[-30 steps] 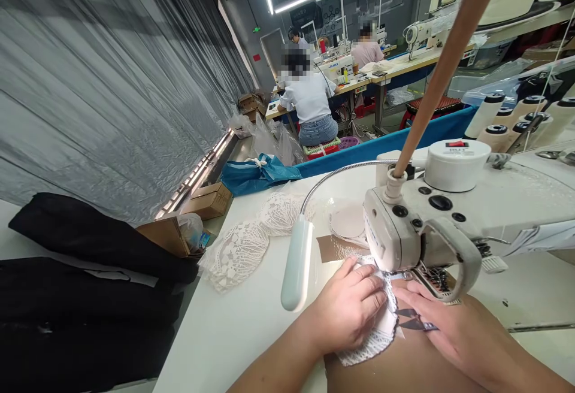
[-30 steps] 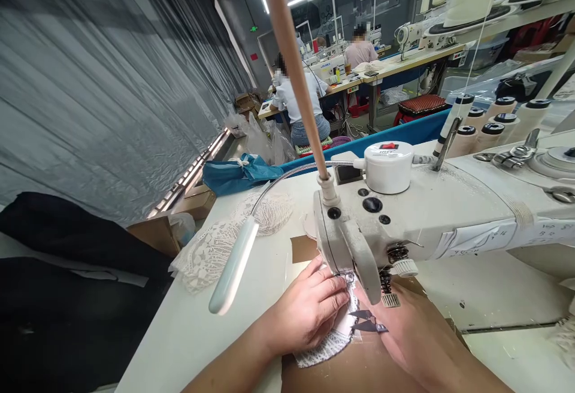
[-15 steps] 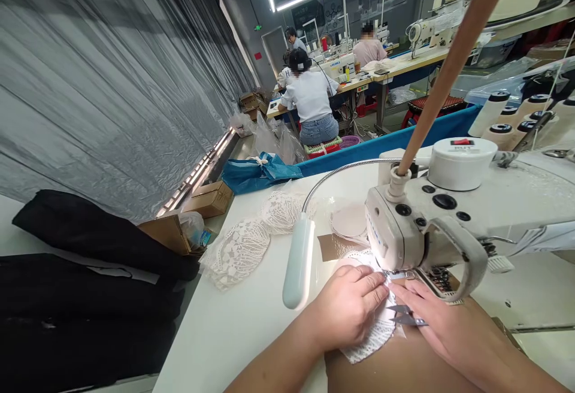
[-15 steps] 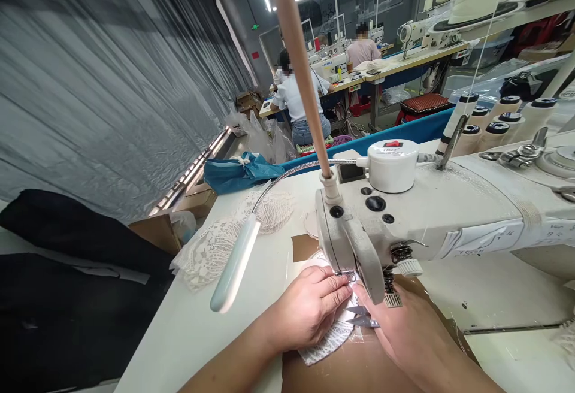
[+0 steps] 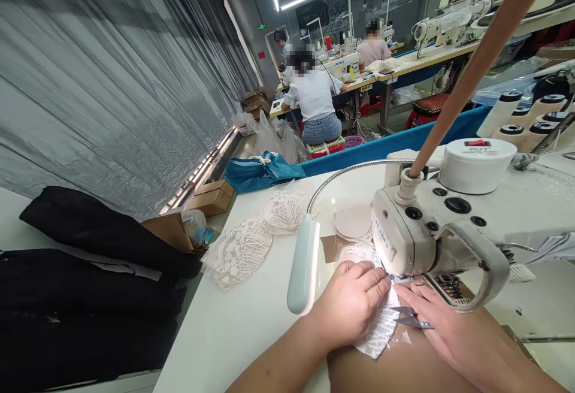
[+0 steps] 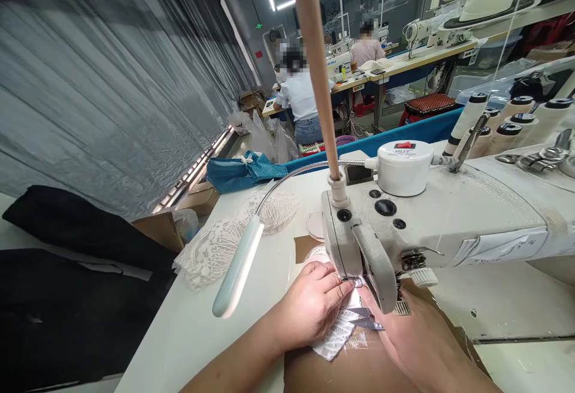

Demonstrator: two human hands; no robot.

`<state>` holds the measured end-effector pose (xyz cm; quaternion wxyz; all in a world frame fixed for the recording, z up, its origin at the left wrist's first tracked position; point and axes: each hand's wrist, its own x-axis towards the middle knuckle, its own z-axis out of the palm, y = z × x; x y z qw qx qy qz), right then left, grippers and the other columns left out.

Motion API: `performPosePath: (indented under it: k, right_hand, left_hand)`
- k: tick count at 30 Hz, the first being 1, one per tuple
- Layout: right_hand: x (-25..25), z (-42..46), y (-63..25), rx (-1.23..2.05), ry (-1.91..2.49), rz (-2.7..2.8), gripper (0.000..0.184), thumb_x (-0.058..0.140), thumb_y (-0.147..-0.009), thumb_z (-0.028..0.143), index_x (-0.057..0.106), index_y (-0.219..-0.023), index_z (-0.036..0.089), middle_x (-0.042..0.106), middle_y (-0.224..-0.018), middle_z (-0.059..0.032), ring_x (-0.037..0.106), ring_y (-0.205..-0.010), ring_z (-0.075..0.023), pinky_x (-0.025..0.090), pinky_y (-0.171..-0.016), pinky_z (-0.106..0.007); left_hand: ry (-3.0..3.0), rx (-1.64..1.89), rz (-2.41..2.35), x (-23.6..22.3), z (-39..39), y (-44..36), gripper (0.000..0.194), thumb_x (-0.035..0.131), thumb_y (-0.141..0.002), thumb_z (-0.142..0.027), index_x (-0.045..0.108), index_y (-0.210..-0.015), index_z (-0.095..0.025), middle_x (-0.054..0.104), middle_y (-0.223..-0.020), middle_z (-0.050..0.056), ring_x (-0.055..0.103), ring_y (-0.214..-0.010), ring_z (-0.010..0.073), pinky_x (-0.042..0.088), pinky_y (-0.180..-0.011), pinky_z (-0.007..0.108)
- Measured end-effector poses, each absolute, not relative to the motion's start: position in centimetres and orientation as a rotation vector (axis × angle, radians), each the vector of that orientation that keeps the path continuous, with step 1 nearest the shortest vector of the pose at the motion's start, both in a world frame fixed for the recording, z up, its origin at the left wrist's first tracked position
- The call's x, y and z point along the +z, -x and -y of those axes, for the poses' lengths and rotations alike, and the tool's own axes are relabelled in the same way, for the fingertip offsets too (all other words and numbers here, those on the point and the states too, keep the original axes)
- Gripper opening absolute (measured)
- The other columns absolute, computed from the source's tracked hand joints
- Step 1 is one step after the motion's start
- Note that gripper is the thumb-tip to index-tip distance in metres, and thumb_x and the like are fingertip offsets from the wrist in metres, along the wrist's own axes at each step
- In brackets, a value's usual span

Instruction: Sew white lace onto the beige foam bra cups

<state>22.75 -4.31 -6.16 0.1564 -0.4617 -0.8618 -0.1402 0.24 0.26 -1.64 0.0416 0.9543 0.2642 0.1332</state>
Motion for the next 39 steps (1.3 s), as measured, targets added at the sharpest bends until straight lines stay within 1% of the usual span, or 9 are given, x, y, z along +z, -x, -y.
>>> performPosePath:
  k: [6, 9, 12, 16, 19, 22, 28, 35, 39]
  right_hand:
    - [-5.3, 3.9, -22.9, -0.432, 1.245, 2.481, 0.058, 0.044, -0.066, 0.010, 0.071, -0.116, 0.023, 0.074, -0.101, -0.0151, 0.072, -0.084, -0.0306, 0.062, -0.070, -0.047]
    - [-5.5, 4.0, -22.8, -0.295, 1.309, 2.441, 0.055, 0.040, -0.071, 0.010, 0.071, -0.114, 0.024, 0.075, -0.093, -0.0120, 0.073, -0.073, -0.0253, 0.061, -0.053, -0.034]
    - [-5.9, 4.3, -22.8, -0.175, 1.368, 2.415, 0.054, 0.037, -0.074, 0.010, 0.069, -0.116, 0.024, 0.075, -0.100, -0.0111, 0.073, -0.069, -0.0239, 0.059, -0.046, -0.031]
    - [-5.5, 4.3, -23.0, 0.045, 1.346, 2.434, 0.056, 0.037, -0.075, 0.009, 0.064, -0.123, 0.022, 0.072, -0.115, -0.0095, 0.074, -0.085, -0.0246, 0.063, -0.060, -0.033]
    - [-4.1, 4.4, -23.0, 0.281, 1.239, 2.437, 0.058, 0.038, -0.073, 0.006, 0.061, -0.124, 0.020, 0.070, -0.118, -0.0066, 0.072, -0.095, -0.0211, 0.062, -0.074, -0.031]
    - [-3.0, 4.7, -22.9, 0.368, 1.067, 2.412, 0.047, 0.040, -0.081, 0.009, 0.065, -0.118, 0.022, 0.070, -0.118, -0.0062, 0.068, -0.105, -0.0223, 0.060, -0.080, -0.030]
    - [-3.3, 5.5, -23.1, 0.453, 0.925, 2.410, 0.036, 0.044, -0.089, 0.023, 0.066, -0.117, 0.023, 0.074, -0.110, -0.0065, 0.069, -0.101, -0.0256, 0.060, -0.076, -0.033]
    - [-3.1, 6.2, -22.7, 0.681, 1.043, 2.465, 0.043, 0.053, -0.086, 0.022, 0.058, -0.129, 0.027, 0.070, -0.120, -0.0025, 0.067, -0.108, -0.0233, 0.058, -0.084, -0.032]
    - [-2.2, 7.1, -21.4, 0.800, 0.944, 2.488, 0.045, 0.052, -0.084, 0.014, 0.058, -0.126, 0.028, 0.073, -0.109, -0.0010, 0.070, -0.095, -0.0193, 0.056, -0.079, -0.028]
  left_hand:
    - [-2.849, 0.403, -0.904, -1.7, -0.4, -0.3, 0.037, 0.045, -0.091, -0.023, 0.053, -0.127, -0.014, 0.059, -0.132, 0.010, 0.052, -0.115, 0.0284, 0.042, -0.087, 0.041]
    - [-2.806, 0.395, -0.932, -1.3, -0.4, -0.3, 0.039, 0.044, -0.092, -0.024, 0.051, -0.130, -0.015, 0.057, -0.135, 0.009, 0.049, -0.120, 0.0283, 0.042, -0.093, 0.042]
    - [-2.799, 0.384, -0.991, -1.2, -0.3, -0.3, 0.040, 0.041, -0.094, -0.026, 0.050, -0.131, -0.016, 0.053, -0.137, 0.011, 0.047, -0.123, 0.0292, 0.041, -0.097, 0.044]
    - [-2.770, 0.350, -1.179, -0.8, 0.7, -0.6, 0.039, 0.044, -0.092, -0.031, 0.052, -0.127, -0.015, 0.055, -0.133, 0.012, 0.047, -0.121, 0.0321, 0.042, -0.098, 0.048]
    - [-2.705, 0.183, -1.274, 0.7, 2.8, -0.5, 0.040, 0.049, -0.090, -0.040, 0.055, -0.121, -0.016, 0.059, -0.125, 0.013, 0.053, -0.107, 0.0316, 0.049, -0.086, 0.046]
    - [-2.625, 0.059, -1.166, 2.6, 5.8, 0.3, 0.040, 0.054, -0.087, -0.050, 0.060, -0.110, -0.017, 0.063, -0.113, 0.010, 0.057, -0.097, 0.0288, 0.052, -0.081, 0.042]
    - [-2.212, 0.541, -1.081, 4.4, 8.5, 3.1, 0.032, 0.058, -0.086, -0.027, 0.063, -0.117, -0.018, 0.064, -0.122, 0.007, 0.059, -0.111, 0.0219, 0.047, -0.097, 0.033]
    - [-1.960, 0.729, -1.426, 3.3, 5.1, 5.0, 0.035, 0.046, -0.094, -0.027, 0.062, -0.121, -0.014, 0.063, -0.121, 0.011, 0.063, -0.103, 0.0202, 0.055, -0.077, 0.028]
    - [-2.386, 0.636, -1.305, 2.1, 2.3, 3.4, 0.032, 0.048, -0.091, -0.022, 0.064, -0.118, -0.017, 0.061, -0.126, 0.009, 0.056, -0.115, 0.0223, 0.047, -0.097, 0.036]
